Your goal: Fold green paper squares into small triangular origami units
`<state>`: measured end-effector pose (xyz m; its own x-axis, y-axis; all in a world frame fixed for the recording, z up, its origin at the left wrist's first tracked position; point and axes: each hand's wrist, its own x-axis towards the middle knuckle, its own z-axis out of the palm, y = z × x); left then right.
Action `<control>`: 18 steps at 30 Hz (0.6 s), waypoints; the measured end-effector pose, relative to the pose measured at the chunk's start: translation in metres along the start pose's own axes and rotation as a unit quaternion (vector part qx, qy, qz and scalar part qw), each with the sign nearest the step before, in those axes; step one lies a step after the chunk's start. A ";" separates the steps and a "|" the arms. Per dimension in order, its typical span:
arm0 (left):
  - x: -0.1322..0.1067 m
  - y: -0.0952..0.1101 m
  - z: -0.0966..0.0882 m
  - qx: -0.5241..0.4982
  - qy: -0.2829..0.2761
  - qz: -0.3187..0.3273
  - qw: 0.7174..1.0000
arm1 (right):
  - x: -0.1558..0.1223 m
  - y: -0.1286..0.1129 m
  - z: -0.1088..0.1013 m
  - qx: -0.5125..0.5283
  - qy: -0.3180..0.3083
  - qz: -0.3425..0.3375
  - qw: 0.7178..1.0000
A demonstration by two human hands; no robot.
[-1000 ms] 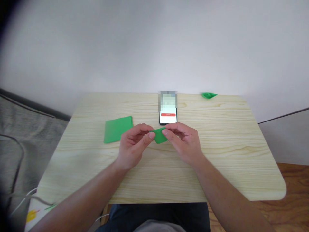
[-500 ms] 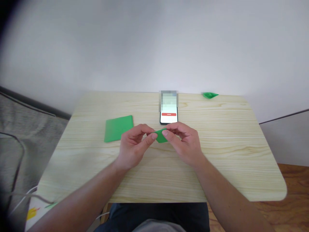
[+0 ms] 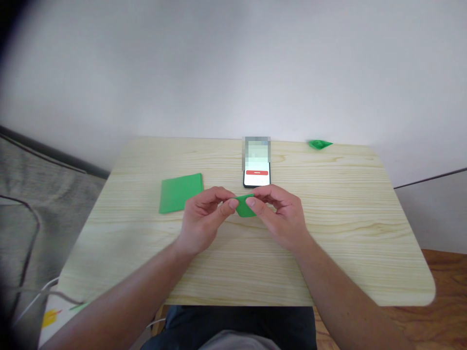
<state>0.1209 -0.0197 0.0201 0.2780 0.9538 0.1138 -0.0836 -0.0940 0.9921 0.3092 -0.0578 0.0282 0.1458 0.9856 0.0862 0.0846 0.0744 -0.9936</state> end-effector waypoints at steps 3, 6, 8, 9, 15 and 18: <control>0.000 -0.001 -0.001 -0.013 -0.006 -0.012 1.000 | 0.000 0.000 -0.001 0.004 -0.003 0.001 1.000; 0.001 -0.001 -0.001 -0.022 -0.011 -0.024 0.999 | 0.000 -0.002 -0.002 -0.001 -0.005 0.004 1.000; 0.001 -0.001 -0.001 -0.029 -0.014 -0.031 0.999 | 0.000 -0.004 -0.002 -0.011 -0.018 0.016 1.000; 0.001 0.000 -0.002 -0.033 -0.015 -0.035 0.999 | 0.000 -0.004 -0.002 -0.013 -0.022 0.019 0.999; 0.002 0.002 -0.001 -0.064 -0.019 -0.050 0.997 | -0.001 -0.005 -0.002 0.000 -0.017 0.011 1.000; 0.002 0.002 -0.001 -0.078 -0.023 -0.053 0.995 | 0.000 -0.009 -0.002 -0.001 -0.036 0.021 0.999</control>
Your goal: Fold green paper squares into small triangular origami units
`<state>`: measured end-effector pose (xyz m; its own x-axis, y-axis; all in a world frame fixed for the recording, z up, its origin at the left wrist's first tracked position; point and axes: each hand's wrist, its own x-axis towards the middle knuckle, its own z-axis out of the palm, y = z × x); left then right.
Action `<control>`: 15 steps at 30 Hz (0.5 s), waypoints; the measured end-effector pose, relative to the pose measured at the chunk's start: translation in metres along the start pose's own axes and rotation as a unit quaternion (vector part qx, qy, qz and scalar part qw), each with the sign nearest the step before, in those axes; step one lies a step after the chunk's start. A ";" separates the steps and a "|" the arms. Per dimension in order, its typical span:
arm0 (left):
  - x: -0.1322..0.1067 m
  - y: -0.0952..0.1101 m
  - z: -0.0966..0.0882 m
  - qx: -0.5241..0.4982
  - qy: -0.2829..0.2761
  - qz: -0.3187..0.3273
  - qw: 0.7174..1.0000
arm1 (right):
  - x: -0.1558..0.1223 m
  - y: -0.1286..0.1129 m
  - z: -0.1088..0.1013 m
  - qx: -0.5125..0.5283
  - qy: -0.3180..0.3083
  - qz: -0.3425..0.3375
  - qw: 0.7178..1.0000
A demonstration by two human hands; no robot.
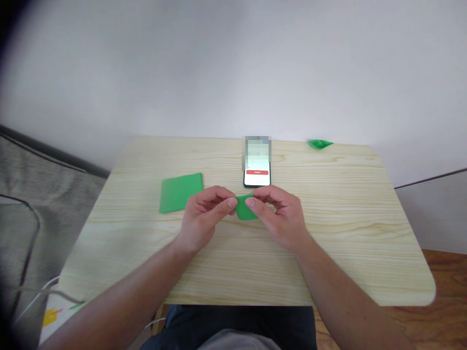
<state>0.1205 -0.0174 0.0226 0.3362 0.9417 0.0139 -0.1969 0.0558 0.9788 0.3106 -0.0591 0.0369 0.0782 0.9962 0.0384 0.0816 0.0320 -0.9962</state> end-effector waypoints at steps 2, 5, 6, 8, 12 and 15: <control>0.000 0.000 0.000 -0.003 -0.005 -0.001 1.000 | 0.000 -0.003 0.000 0.004 -0.003 -0.002 1.000; 0.000 -0.001 -0.001 0.002 -0.011 -0.001 1.000 | 0.001 -0.004 0.000 -0.001 -0.002 -0.006 1.000; 0.000 -0.001 -0.001 0.006 -0.013 -0.001 1.000 | 0.001 -0.003 0.000 -0.006 0.000 -0.009 1.000; 0.000 -0.002 -0.001 0.018 -0.013 0.003 1.000 | 0.001 -0.001 0.001 -0.016 0.003 -0.012 1.000; 0.000 -0.002 -0.001 0.050 -0.010 0.025 0.998 | 0.001 0.004 0.002 -0.014 0.014 -0.034 0.999; -0.001 -0.001 0.000 0.070 -0.014 0.040 0.997 | 0.002 0.006 0.002 -0.019 0.018 -0.055 0.998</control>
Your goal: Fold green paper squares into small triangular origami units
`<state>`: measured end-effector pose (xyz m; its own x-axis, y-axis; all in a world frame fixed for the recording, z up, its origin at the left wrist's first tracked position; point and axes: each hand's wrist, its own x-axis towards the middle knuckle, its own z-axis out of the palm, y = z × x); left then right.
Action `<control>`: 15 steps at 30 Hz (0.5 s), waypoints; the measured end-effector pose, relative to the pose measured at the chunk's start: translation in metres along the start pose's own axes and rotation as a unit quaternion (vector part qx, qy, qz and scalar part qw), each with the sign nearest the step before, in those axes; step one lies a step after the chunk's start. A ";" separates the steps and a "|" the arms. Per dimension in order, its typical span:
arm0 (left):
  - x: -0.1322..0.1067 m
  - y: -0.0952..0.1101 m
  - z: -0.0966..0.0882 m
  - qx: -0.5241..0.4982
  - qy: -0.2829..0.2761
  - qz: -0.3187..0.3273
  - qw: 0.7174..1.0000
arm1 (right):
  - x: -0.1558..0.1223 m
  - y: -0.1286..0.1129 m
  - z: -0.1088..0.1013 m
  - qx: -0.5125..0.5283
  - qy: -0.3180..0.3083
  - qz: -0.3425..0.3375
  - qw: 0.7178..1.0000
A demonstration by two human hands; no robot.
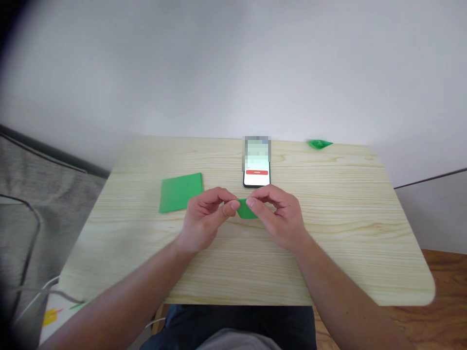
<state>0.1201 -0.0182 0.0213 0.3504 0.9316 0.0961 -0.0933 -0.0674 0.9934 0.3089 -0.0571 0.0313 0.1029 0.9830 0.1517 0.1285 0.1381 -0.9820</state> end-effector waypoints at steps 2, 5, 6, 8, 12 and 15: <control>0.000 0.001 0.000 0.013 -0.005 0.001 1.000 | 0.001 0.000 -0.001 -0.014 0.001 -0.014 1.000; 0.000 0.002 -0.002 0.020 -0.014 -0.008 1.000 | 0.002 0.001 -0.002 -0.021 0.002 -0.026 0.999; 0.000 0.002 -0.002 0.018 -0.017 -0.013 1.000 | 0.002 0.001 -0.002 -0.017 0.002 -0.025 1.000; 0.001 0.002 -0.002 0.009 -0.023 -0.021 0.999 | 0.002 0.002 -0.003 -0.006 0.003 -0.016 1.000; 0.003 0.004 0.000 0.018 -0.024 -0.022 0.999 | 0.003 0.002 -0.002 0.026 0.010 0.004 1.000; 0.004 0.008 0.003 0.055 -0.036 -0.013 0.998 | 0.004 0.003 -0.001 0.046 0.032 0.008 0.998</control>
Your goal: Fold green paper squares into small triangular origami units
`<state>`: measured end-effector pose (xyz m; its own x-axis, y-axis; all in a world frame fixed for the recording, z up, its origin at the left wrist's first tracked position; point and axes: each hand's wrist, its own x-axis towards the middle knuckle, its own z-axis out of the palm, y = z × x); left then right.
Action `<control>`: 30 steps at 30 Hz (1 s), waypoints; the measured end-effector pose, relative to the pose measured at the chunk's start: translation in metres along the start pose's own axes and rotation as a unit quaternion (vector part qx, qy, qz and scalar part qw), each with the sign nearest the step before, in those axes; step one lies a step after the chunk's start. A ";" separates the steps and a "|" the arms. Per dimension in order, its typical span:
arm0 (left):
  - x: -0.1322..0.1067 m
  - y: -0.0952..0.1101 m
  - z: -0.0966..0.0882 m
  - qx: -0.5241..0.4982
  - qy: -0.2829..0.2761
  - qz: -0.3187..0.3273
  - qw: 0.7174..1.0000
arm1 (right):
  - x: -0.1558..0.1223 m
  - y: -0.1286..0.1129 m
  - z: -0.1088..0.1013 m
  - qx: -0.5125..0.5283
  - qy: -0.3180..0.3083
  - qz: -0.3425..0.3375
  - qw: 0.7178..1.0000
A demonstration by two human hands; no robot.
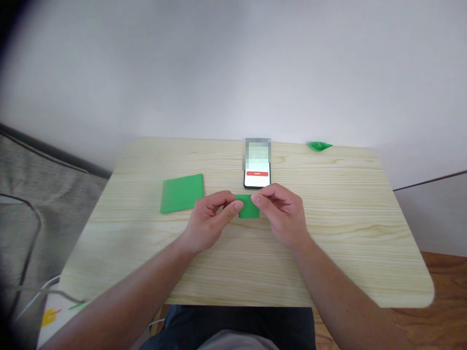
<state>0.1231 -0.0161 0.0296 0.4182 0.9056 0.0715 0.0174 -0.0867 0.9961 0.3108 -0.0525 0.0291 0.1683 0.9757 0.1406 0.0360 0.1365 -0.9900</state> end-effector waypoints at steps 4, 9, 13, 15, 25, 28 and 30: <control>-0.001 0.001 0.000 0.044 -0.009 0.022 0.999 | 0.002 0.001 0.000 0.001 0.007 0.008 1.000; -0.001 -0.001 -0.001 0.052 -0.046 0.014 0.997 | 0.001 -0.001 -0.001 -0.016 -0.062 0.036 0.997; -0.001 0.000 -0.001 0.052 -0.073 -0.011 0.996 | 0.000 -0.002 -0.001 -0.040 -0.079 0.031 0.996; -0.001 0.002 -0.001 0.046 -0.081 -0.017 0.996 | 0.000 -0.002 0.000 -0.038 -0.062 0.028 0.997; -0.001 -0.003 -0.005 0.048 -0.077 -0.012 0.996 | 0.006 0.002 -0.003 0.005 -0.047 0.063 0.997; 0.000 -0.002 -0.006 0.011 -0.075 -0.017 0.997 | 0.007 0.000 -0.005 0.013 -0.073 0.060 0.995; 0.001 -0.001 -0.006 -0.019 -0.073 -0.022 0.997 | 0.006 -0.002 -0.005 0.010 -0.085 0.054 0.995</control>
<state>0.1175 -0.0127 0.0287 0.5449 0.8382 0.0219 0.0051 -0.0294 0.9996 0.3167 -0.0472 0.0318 0.0012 0.9995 0.0303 0.0062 0.0303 -0.9995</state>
